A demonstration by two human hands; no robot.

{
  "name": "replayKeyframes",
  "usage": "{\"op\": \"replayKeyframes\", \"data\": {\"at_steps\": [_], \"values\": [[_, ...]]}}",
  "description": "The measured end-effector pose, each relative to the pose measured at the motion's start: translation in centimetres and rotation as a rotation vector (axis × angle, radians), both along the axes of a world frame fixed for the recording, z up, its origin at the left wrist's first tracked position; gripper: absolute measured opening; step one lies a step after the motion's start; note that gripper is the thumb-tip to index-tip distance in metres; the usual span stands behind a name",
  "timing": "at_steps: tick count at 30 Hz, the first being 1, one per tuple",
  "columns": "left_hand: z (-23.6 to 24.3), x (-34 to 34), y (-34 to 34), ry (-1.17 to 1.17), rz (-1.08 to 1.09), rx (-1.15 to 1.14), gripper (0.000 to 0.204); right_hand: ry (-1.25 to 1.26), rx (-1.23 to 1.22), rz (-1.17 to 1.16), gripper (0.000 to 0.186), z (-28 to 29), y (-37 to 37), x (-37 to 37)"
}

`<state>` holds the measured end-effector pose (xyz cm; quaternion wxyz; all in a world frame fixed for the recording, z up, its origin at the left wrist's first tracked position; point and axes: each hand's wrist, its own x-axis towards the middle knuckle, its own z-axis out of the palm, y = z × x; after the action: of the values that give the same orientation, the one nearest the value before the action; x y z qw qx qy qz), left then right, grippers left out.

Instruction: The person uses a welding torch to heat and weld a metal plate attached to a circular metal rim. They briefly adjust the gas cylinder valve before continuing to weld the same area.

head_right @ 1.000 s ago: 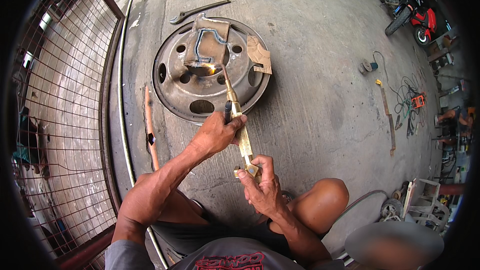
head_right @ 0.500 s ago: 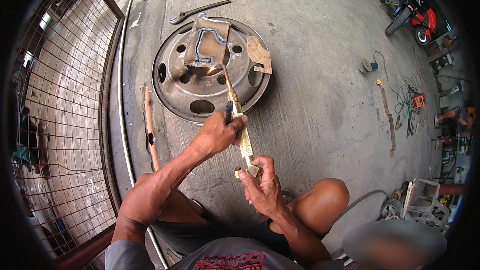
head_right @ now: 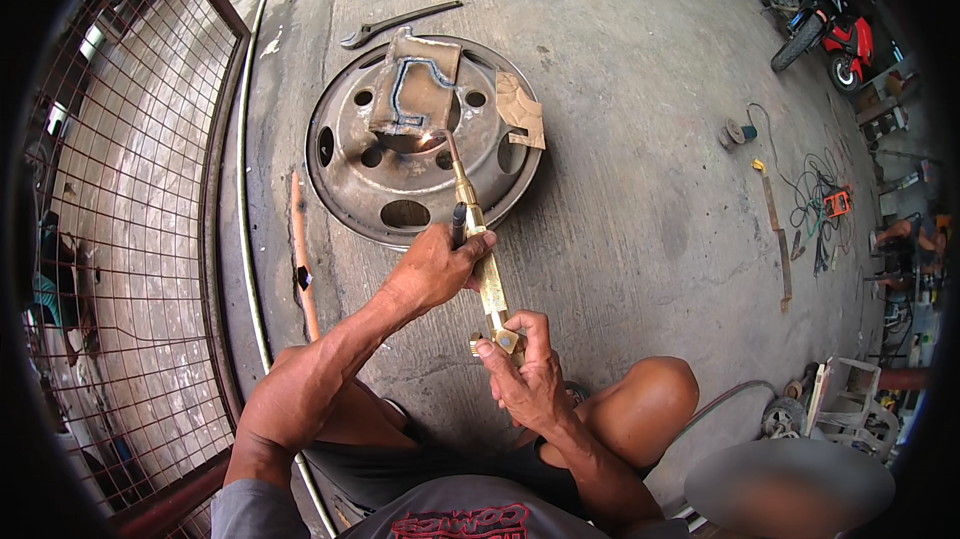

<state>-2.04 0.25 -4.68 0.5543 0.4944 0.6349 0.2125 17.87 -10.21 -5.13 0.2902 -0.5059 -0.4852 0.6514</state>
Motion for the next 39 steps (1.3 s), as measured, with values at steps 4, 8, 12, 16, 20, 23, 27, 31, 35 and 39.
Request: {"op": "replayKeyframes", "data": {"at_steps": [4, 8, 12, 16, 20, 23, 27, 31, 35, 39], "values": [[0.09, 0.16, -0.19, -0.025, 0.044, 0.029, 0.052, 0.001, -0.018, 0.002, 0.041, 0.14, 0.02, 0.05], [0.13, 0.04, -0.12, -0.013, 0.018, 0.024, 0.053, 0.002, -0.018, 0.0, 0.041, 0.18, 0.0, 0.03], [0.07, 0.02, 0.03, 0.034, -0.004, 0.018, 0.055, 0.0, -0.007, -0.001, 0.041, -0.12, -0.04, 0.11], [-0.08, 0.0, -0.05, 0.009, 0.01, 0.021, 0.055, -0.001, -0.009, -0.002, 0.041, 0.01, -0.03, 0.04], [-0.17, 0.09, -0.1, -0.002, 0.031, 0.036, 0.053, 0.004, -0.007, -0.005, 0.041, 0.02, 0.0, -0.01], [-0.4, 0.1, -0.15, -0.009, 0.049, 0.044, 0.053, 0.015, -0.014, -0.006, 0.042, -0.2, -0.04, 0.02], [-0.08, 0.1, -0.15, -0.015, 0.051, 0.022, 0.053, -0.014, -0.029, 0.009, 0.042, 0.0, 0.01, 0.13], [-0.22, -0.06, 0.0, 0.005, 0.011, 0.019, 0.055, -0.011, -0.025, 0.006, 0.043, -0.08, 0.03, 0.1], [-0.29, 0.01, -0.02, -0.012, 0.018, 0.027, 0.055, -0.011, -0.009, 0.0, 0.041, 0.08, 0.04, -0.03], [0.0, -0.06, 0.05, 0.001, 0.005, -0.003, 0.054, -0.01, -0.001, 0.003, 0.038, 0.06, 0.04, 0.01]]}}
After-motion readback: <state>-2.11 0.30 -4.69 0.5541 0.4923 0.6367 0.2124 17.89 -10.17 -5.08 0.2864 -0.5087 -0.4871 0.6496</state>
